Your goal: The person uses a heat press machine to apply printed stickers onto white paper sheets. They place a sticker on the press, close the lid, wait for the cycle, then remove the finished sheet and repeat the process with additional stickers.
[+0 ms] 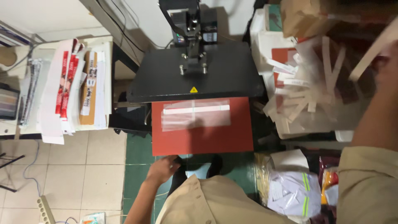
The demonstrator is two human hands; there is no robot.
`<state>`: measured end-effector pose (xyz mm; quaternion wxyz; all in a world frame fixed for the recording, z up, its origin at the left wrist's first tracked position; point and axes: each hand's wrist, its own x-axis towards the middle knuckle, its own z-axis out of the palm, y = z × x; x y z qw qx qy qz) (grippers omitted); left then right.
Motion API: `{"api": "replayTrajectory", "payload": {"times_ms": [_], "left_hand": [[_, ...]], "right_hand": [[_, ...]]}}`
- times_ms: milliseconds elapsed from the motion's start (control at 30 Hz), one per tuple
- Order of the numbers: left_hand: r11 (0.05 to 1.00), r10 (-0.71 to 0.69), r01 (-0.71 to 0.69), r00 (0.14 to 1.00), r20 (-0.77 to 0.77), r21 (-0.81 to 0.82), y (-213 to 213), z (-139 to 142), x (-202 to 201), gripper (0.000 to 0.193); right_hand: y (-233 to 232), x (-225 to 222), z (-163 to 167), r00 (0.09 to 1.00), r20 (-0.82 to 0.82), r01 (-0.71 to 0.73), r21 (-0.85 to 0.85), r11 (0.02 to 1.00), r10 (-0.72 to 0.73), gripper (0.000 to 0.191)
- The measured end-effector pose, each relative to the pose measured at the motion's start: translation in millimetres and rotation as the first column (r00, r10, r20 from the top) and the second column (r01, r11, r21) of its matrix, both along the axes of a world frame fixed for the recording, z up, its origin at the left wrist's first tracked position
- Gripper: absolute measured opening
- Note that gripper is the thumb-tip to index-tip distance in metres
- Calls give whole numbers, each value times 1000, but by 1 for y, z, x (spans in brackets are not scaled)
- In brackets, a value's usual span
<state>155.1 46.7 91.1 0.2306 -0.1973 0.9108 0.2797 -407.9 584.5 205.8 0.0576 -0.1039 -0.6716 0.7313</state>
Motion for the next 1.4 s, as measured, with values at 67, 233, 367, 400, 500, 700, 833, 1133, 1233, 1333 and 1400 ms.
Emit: {"api": "replayTrajectory", "payload": {"times_ms": [67, 233, 367, 400, 500, 700, 833, 1133, 1233, 1333, 1400], "left_hand": [[995, 61, -58, 997, 37, -84, -19, -19, 22, 49], [974, 208, -149, 890, 405, -173, -48, -66, 74, 62], [966, 251, -200, 881, 400, -165, -61, -88, 95, 63], [968, 239, -185, 886, 397, -170, -64, -91, 97, 63], [960, 272, -217, 871, 409, -175, -69, -91, 95, 62], [952, 304, -281, 915, 264, -124, -82, -79, 64, 61], [954, 298, -273, 910, 289, -125, -83, -72, 44, 58], [969, 241, -206, 912, 331, -136, -65, -62, 27, 60], [974, 210, -176, 935, 287, -141, -65, -63, 29, 58], [970, 243, -223, 923, 299, -101, -67, -64, 29, 59], [965, 259, -250, 951, 171, -74, -68, -64, 27, 55]], "right_hand": [[2, -3, -6, 999, 1, 51, -32, 998, -51, 24], [-7, 16, -66, 966, 172, 208, -73, 975, -193, 28], [-10, 48, -132, 906, 376, 269, -162, 949, -193, 31], [-8, 52, -144, 894, 413, 272, -190, 944, -175, 31], [-2, 56, -166, 881, 468, 231, -310, 922, -64, 34], [-12, 55, -177, 921, 382, 195, -630, 751, 81, 36], [-22, 61, -177, 922, 369, 92, -498, 862, 114, 44], [-45, 100, -182, 725, 684, -386, 498, 777, -79, 66], [-51, 116, -187, 775, 598, -430, 737, 521, -206, 76], [-56, 134, -188, 870, 385, -214, 858, 466, -309, 86], [-62, 153, -190, 914, 268, -79, 854, 514, -305, 93]]}}
